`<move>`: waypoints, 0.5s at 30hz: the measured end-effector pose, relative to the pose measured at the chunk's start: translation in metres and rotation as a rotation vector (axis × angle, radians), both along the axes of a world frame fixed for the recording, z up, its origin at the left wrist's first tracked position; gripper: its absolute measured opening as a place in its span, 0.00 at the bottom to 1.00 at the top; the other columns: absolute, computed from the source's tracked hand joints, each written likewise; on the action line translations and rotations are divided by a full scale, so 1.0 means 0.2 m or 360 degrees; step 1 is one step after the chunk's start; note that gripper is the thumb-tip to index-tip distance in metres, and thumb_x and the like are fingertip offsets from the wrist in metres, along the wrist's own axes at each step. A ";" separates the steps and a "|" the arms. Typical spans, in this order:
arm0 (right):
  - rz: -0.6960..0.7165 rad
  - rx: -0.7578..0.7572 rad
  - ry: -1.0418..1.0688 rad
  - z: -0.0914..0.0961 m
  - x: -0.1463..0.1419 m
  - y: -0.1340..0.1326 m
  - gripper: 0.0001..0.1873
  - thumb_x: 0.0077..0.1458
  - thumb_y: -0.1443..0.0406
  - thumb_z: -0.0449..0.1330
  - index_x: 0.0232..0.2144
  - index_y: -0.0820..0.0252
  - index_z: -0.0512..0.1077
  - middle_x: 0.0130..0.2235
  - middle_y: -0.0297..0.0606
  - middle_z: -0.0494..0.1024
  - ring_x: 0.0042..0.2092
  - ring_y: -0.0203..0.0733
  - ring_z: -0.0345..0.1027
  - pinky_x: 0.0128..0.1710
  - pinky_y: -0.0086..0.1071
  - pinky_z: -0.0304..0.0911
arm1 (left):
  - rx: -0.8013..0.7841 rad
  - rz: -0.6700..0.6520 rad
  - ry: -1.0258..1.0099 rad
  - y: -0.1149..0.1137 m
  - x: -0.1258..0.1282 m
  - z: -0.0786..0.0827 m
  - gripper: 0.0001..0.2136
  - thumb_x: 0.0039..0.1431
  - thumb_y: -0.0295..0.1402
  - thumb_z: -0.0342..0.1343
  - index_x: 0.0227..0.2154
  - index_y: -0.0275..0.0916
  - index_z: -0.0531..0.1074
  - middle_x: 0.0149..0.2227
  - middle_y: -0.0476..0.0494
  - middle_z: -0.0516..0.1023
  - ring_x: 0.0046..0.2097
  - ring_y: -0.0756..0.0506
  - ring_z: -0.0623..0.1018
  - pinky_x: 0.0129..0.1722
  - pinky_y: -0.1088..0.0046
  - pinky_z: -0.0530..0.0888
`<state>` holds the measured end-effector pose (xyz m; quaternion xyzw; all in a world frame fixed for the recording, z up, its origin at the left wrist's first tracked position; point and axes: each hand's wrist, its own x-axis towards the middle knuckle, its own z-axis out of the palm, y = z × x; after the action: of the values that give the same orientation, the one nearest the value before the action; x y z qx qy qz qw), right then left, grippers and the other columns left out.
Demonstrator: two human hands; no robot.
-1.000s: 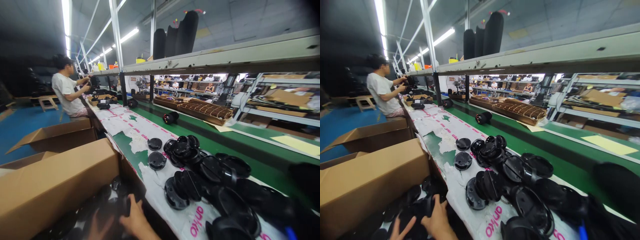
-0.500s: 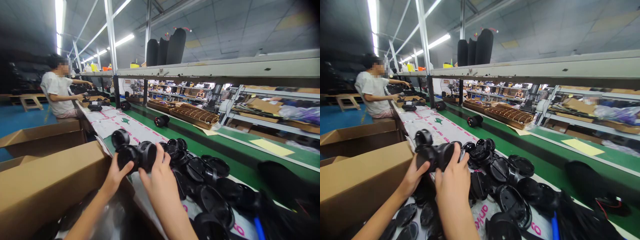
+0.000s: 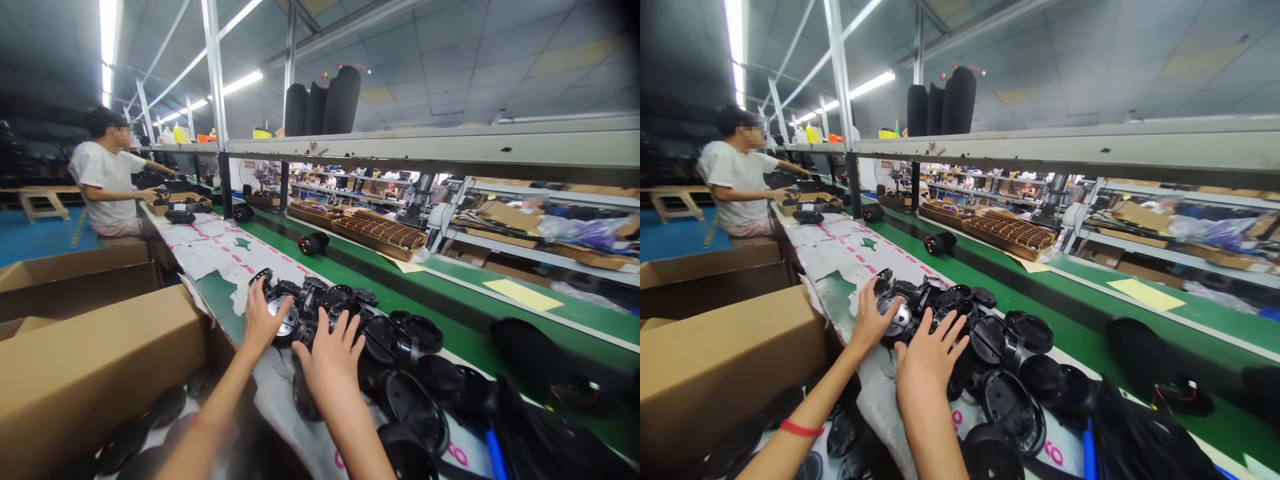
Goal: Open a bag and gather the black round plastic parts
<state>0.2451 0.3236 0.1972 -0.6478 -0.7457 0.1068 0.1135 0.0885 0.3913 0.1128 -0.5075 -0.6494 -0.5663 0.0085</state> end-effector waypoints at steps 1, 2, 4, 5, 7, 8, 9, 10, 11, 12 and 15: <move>0.0003 0.0005 0.0001 0.01 0.01 -0.01 0.39 0.59 0.58 0.62 0.66 0.66 0.52 0.66 0.68 0.42 0.67 0.71 0.26 0.62 0.60 0.39 | 0.0091 0.0039 0.0022 -0.01 0.00 -0.01 0.34 0.58 0.47 0.55 0.61 0.35 0.52 0.62 0.30 0.57 0.64 0.33 0.58 0.61 0.46 0.58; 0.0001 0.0014 0.0001 0.02 0.02 -0.01 0.38 0.60 0.58 0.61 0.66 0.66 0.52 0.66 0.67 0.42 0.67 0.70 0.26 0.62 0.60 0.39 | 0.0165 0.0072 0.0035 -0.02 0.00 -0.02 0.32 0.59 0.47 0.53 0.60 0.35 0.53 0.61 0.31 0.59 0.63 0.33 0.60 0.61 0.46 0.59; -0.0019 0.0051 0.0000 0.07 0.05 -0.03 0.35 0.62 0.59 0.58 0.66 0.66 0.52 0.67 0.66 0.40 0.67 0.67 0.24 0.63 0.59 0.38 | 0.0249 0.0102 0.0036 -0.03 0.00 -0.04 0.28 0.62 0.47 0.50 0.58 0.35 0.57 0.59 0.32 0.62 0.62 0.35 0.62 0.60 0.46 0.60; -0.0032 0.0080 0.0002 0.11 0.06 -0.03 0.34 0.64 0.59 0.56 0.66 0.65 0.52 0.67 0.65 0.40 0.67 0.67 0.24 0.63 0.58 0.39 | 0.0269 0.0105 0.0025 -0.04 0.01 -0.04 0.26 0.62 0.47 0.48 0.57 0.35 0.59 0.58 0.32 0.63 0.61 0.35 0.63 0.60 0.46 0.61; -0.0073 0.0152 0.0014 0.20 0.09 -0.02 0.31 0.66 0.59 0.53 0.66 0.65 0.51 0.67 0.64 0.40 0.68 0.66 0.25 0.63 0.56 0.40 | 0.0308 0.0121 -0.0025 -0.04 0.01 -0.05 0.24 0.63 0.48 0.47 0.55 0.36 0.62 0.56 0.33 0.66 0.60 0.36 0.65 0.59 0.47 0.63; -0.0099 0.0195 0.0022 0.26 0.10 0.00 0.30 0.67 0.59 0.52 0.66 0.65 0.52 0.67 0.64 0.41 0.68 0.66 0.27 0.63 0.56 0.42 | 0.0336 0.0141 -0.0062 -0.04 0.02 -0.06 0.23 0.63 0.48 0.46 0.53 0.35 0.64 0.54 0.34 0.68 0.59 0.37 0.66 0.58 0.48 0.63; -0.0127 0.0241 0.0028 0.32 0.11 0.03 0.29 0.68 0.59 0.51 0.66 0.65 0.52 0.67 0.62 0.43 0.68 0.65 0.29 0.63 0.56 0.43 | 0.0368 0.0170 -0.0107 -0.05 0.01 -0.06 0.23 0.63 0.49 0.46 0.51 0.35 0.66 0.53 0.35 0.69 0.58 0.38 0.67 0.58 0.49 0.64; -0.0154 0.0286 0.0028 0.38 0.13 0.07 0.28 0.68 0.59 0.51 0.65 0.65 0.53 0.67 0.59 0.45 0.68 0.65 0.31 0.62 0.56 0.45 | 0.0406 0.0216 -0.0163 -0.06 0.01 -0.06 0.23 0.63 0.50 0.47 0.48 0.35 0.68 0.51 0.36 0.71 0.57 0.38 0.68 0.58 0.50 0.64; -0.0172 0.0330 0.0021 0.42 0.15 0.12 0.27 0.68 0.58 0.51 0.64 0.64 0.54 0.66 0.56 0.48 0.68 0.63 0.35 0.62 0.56 0.48 | 0.0448 0.0287 -0.0242 -0.07 0.00 -0.06 0.22 0.62 0.50 0.48 0.46 0.35 0.69 0.50 0.36 0.72 0.56 0.39 0.69 0.58 0.50 0.63; -0.0180 0.0363 0.0003 0.46 0.17 0.19 0.26 0.68 0.57 0.51 0.63 0.63 0.56 0.66 0.52 0.51 0.67 0.61 0.38 0.61 0.56 0.49 | 0.0495 0.0380 -0.0354 -0.09 -0.02 -0.05 0.22 0.62 0.50 0.48 0.44 0.35 0.71 0.49 0.37 0.73 0.55 0.39 0.69 0.58 0.50 0.63; -0.0147 0.0313 -0.0122 0.50 0.24 0.45 0.21 0.68 0.58 0.52 0.58 0.63 0.62 0.61 0.48 0.59 0.63 0.55 0.52 0.58 0.55 0.54 | 0.0646 0.0710 -0.0868 -0.15 -0.07 -0.05 0.21 0.64 0.49 0.44 0.40 0.35 0.70 0.44 0.39 0.74 0.49 0.41 0.73 0.52 0.54 0.69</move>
<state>0.2929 0.4129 0.2963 -0.6709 -0.7257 0.0030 0.1527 0.0754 0.3614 0.1021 -0.1734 -0.5970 -0.7811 0.0586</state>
